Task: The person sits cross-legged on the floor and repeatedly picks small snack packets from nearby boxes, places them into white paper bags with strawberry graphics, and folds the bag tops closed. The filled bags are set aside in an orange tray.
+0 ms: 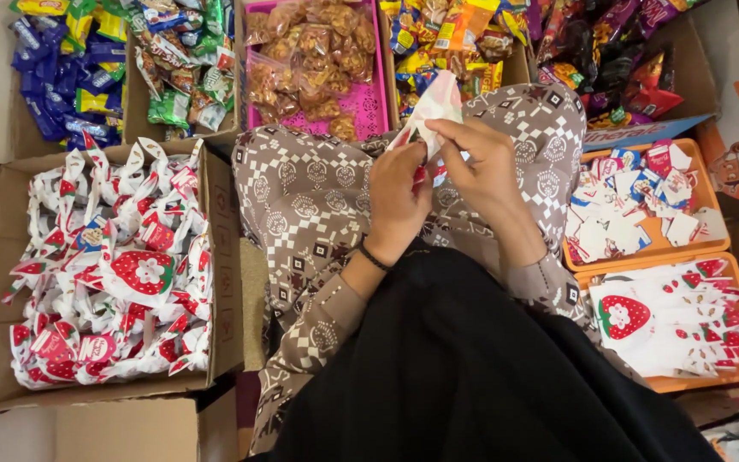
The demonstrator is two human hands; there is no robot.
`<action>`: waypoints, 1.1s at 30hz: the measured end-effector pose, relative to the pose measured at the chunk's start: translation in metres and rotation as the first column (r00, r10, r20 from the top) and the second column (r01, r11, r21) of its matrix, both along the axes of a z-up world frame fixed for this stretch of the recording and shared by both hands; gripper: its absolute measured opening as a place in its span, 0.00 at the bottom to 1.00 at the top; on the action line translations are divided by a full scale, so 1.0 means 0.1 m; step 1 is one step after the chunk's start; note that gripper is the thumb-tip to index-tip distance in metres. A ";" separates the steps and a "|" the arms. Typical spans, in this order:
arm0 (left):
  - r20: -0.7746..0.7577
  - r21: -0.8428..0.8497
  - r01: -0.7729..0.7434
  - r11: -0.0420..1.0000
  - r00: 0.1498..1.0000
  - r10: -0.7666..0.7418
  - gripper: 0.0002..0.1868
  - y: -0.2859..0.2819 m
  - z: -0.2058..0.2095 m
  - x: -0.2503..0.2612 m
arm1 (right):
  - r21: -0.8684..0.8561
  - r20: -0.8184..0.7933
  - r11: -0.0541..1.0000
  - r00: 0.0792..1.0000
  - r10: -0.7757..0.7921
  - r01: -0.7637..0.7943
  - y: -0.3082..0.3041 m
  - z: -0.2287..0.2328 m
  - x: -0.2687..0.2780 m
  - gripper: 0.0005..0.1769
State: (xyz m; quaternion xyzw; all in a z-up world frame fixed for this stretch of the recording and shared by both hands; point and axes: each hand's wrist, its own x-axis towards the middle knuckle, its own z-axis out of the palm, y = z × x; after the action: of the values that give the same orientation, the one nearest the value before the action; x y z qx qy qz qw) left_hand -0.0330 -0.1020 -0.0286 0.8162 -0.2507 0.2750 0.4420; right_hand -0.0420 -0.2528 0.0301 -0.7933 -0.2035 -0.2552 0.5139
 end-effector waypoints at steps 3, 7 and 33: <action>-0.012 0.061 -0.030 0.998 0.999 0.031 0.12 -0.01 -0.04 0.03 | -0.002 0.002 1.000 1.000 -0.019 0.019 0.00 0.01 0.00 0.15; 0.026 -0.029 -0.038 0.999 0.999 0.038 0.24 0.10 0.06 -0.02 | -0.032 0.033 0.999 0.999 -0.029 0.030 -0.13 0.02 -0.01 0.16; -0.275 -0.918 0.146 0.369 0.435 -0.857 0.10 -0.64 0.20 0.07 | -0.197 0.154 0.799 0.822 -0.547 0.569 -1.00 0.40 -0.64 0.19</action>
State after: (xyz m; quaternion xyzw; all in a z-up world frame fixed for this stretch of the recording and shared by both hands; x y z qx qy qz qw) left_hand -0.0257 -0.1661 -0.0084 0.4182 -0.1652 -0.1722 0.8764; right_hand -0.1061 -0.3528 0.0702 -0.8606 -0.0122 -0.4046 0.3090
